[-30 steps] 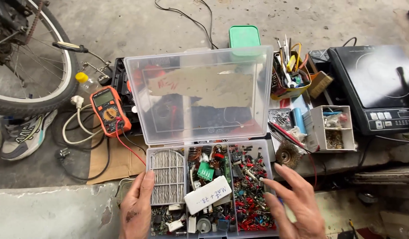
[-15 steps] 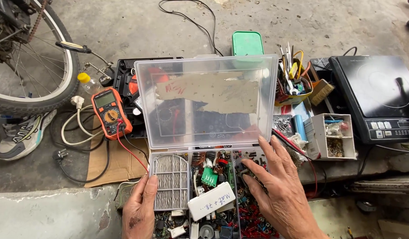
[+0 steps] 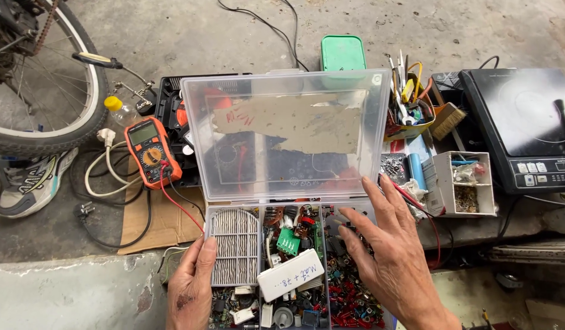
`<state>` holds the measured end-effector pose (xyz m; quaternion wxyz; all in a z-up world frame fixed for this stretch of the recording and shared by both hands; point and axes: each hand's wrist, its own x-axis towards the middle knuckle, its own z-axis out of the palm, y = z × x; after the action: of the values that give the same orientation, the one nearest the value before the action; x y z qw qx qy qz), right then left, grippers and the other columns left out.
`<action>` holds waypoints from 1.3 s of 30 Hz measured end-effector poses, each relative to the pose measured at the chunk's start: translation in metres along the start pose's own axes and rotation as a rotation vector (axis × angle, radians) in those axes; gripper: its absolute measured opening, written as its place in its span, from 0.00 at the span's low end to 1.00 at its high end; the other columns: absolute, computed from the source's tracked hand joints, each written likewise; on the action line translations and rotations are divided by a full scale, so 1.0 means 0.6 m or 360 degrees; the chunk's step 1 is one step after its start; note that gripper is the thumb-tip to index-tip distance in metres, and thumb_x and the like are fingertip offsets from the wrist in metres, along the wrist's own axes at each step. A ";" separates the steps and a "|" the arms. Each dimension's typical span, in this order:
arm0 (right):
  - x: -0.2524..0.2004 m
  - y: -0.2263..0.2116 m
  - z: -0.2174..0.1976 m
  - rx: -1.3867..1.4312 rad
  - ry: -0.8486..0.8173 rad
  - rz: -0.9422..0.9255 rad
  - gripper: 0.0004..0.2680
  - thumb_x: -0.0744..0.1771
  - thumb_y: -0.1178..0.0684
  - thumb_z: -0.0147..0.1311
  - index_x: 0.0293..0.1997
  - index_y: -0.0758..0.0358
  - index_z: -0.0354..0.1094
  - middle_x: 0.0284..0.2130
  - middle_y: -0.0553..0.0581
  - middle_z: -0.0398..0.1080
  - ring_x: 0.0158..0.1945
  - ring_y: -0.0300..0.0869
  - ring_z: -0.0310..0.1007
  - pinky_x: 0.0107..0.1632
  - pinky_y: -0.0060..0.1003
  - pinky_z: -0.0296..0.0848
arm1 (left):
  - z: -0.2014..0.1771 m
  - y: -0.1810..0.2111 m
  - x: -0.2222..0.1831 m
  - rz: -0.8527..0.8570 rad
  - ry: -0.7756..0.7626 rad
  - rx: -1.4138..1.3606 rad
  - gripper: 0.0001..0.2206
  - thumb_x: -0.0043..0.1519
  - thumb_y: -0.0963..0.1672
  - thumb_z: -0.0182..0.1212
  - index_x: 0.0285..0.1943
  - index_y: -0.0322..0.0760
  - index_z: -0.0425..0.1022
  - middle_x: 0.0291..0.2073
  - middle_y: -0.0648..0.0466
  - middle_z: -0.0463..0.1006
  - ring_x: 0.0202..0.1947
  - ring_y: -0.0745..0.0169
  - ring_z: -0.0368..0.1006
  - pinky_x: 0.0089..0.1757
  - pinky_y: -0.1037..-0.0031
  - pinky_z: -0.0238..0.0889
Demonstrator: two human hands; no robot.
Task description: The person is sifting through a plastic organizer box filled with various small electronic components like resistors and capacitors, using tweezers to find and inspect a specific part.
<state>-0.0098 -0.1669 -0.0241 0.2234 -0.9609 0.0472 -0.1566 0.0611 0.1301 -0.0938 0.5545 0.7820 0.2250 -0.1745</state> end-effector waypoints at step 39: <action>0.055 0.039 -0.007 -0.0472 -0.0041 -0.0555 0.02 0.61 0.57 0.66 0.34 0.56 0.83 0.77 0.62 0.64 0.84 0.58 0.51 0.83 0.58 0.50 | -0.014 0.042 -0.037 -0.0017 -0.0095 -0.0176 0.27 0.68 0.51 0.58 0.73 0.34 0.79 0.61 0.50 0.88 0.61 0.62 0.82 0.59 0.71 0.71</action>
<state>0.0193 -0.1947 -0.0216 0.0498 -0.9788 -0.0998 -0.1718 0.0561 0.1275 -0.0595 0.6024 0.7434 0.2217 -0.1880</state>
